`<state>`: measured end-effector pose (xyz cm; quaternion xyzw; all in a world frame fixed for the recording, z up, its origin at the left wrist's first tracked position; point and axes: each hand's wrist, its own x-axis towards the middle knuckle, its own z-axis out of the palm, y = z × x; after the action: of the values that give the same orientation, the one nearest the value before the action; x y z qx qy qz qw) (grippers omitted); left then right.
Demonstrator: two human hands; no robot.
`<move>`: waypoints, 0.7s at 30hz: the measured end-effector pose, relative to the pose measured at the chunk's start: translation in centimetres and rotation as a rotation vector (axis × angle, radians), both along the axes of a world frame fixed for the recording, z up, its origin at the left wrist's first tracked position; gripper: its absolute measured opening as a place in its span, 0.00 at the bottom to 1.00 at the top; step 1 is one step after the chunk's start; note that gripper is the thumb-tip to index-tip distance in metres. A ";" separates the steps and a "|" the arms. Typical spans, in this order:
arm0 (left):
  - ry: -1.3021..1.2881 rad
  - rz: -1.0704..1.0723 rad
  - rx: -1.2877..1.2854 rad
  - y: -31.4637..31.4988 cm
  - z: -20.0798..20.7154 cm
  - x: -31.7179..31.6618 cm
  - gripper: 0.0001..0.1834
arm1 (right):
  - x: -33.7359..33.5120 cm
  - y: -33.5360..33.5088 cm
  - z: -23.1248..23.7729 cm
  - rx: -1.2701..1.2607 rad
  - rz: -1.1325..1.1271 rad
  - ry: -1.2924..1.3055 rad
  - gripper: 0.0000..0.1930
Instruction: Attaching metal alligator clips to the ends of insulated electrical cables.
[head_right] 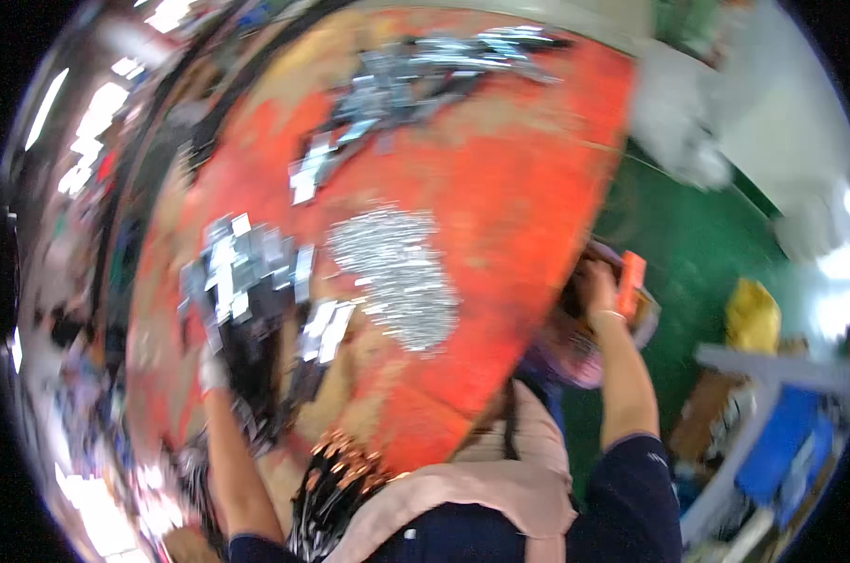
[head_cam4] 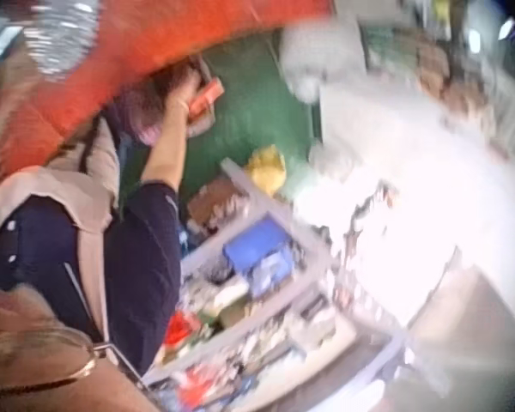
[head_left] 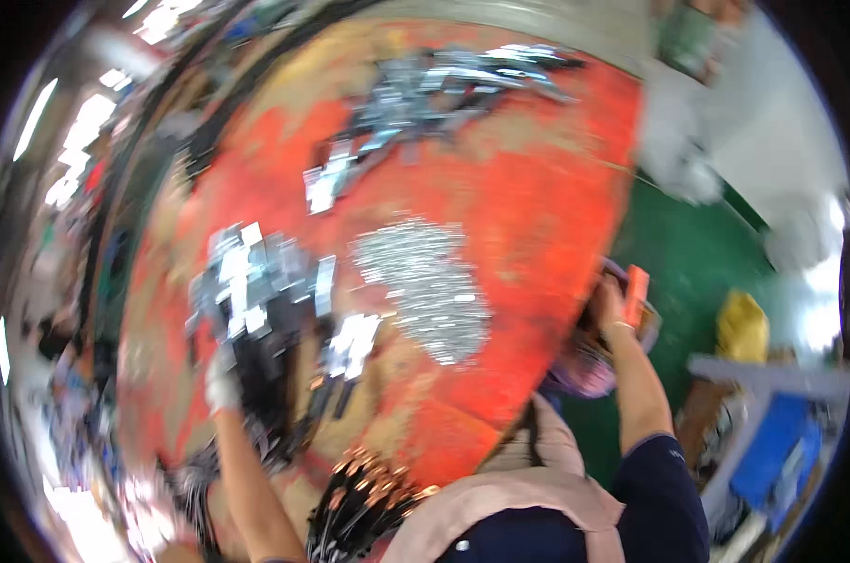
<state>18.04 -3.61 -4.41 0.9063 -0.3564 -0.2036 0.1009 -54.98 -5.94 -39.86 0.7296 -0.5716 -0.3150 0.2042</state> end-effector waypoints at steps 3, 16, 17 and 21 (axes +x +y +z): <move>-0.158 -0.294 -0.050 -0.5 -0.6 1.6 0.27 | -1.1 -1.7 -2.4 -0.170 0.080 -0.789 0.16; -0.240 -0.088 -0.027 4.4 0.1 -0.1 0.37 | 4.7 -2.3 1.0 -0.010 -0.622 -1.098 0.26; -0.236 -0.036 0.049 5.2 1.7 -1.1 0.38 | 6.3 -1.9 3.7 0.056 -0.706 -1.053 0.22; -0.179 -0.095 -0.006 3.3 2.6 -3.6 0.39 | 3.5 -3.2 3.7 0.005 -0.807 -1.043 0.20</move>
<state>14.48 -0.31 -1.81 0.9026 -0.4073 -0.1254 0.0614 -51.46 -9.16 -36.17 0.5154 -0.8236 0.0267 -0.2352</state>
